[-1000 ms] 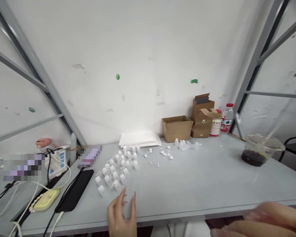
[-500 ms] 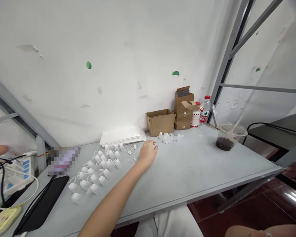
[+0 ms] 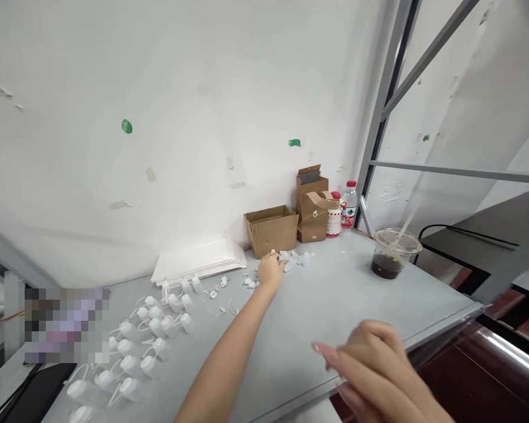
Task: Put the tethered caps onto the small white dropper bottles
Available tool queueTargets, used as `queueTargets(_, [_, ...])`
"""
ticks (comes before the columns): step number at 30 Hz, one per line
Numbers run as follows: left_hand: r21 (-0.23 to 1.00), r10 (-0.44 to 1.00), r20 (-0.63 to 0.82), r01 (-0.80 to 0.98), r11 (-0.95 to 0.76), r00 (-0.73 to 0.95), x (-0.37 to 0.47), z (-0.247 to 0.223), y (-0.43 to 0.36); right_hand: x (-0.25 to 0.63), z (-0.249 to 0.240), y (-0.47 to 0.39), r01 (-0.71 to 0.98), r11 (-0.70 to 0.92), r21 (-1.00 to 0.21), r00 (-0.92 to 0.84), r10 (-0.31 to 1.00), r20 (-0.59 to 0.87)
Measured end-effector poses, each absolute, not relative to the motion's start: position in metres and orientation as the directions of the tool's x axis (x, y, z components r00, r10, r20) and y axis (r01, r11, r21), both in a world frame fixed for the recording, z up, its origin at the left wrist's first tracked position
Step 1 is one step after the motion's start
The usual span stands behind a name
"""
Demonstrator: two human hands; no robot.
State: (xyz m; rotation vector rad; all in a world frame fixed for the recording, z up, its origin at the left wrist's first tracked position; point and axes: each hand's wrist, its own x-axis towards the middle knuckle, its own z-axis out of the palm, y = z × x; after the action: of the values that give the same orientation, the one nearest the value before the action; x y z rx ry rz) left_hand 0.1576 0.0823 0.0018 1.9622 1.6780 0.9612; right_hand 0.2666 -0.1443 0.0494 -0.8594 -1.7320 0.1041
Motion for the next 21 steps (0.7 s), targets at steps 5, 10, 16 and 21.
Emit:
queueTargets(5, [0.814,0.972,0.198,0.531,-0.237,0.130,0.133,0.024,0.031,0.246,0.009,-0.107,0.393,0.364,-0.844,0.210,0.858,0.468])
queueTargets(10, [0.916,0.988,0.125,0.373,-0.150,0.092,0.092,0.032,-0.046,0.215,-0.033,-0.099,0.121,0.231,-0.965,0.067,0.968,0.241])
queueTargets(16, [0.994,0.999,-0.003,0.110,-0.001,0.036,0.060,0.015,-0.074,0.188,-0.033,-0.100,0.183,0.234,-0.955,0.024,0.970,0.242])
queueTargets(21, [0.904,0.992,0.054,0.427,0.000,-0.114,0.045,0.001,-0.053,0.184,-0.035,-0.091,0.174,0.210,-0.962,0.036,0.975,0.219])
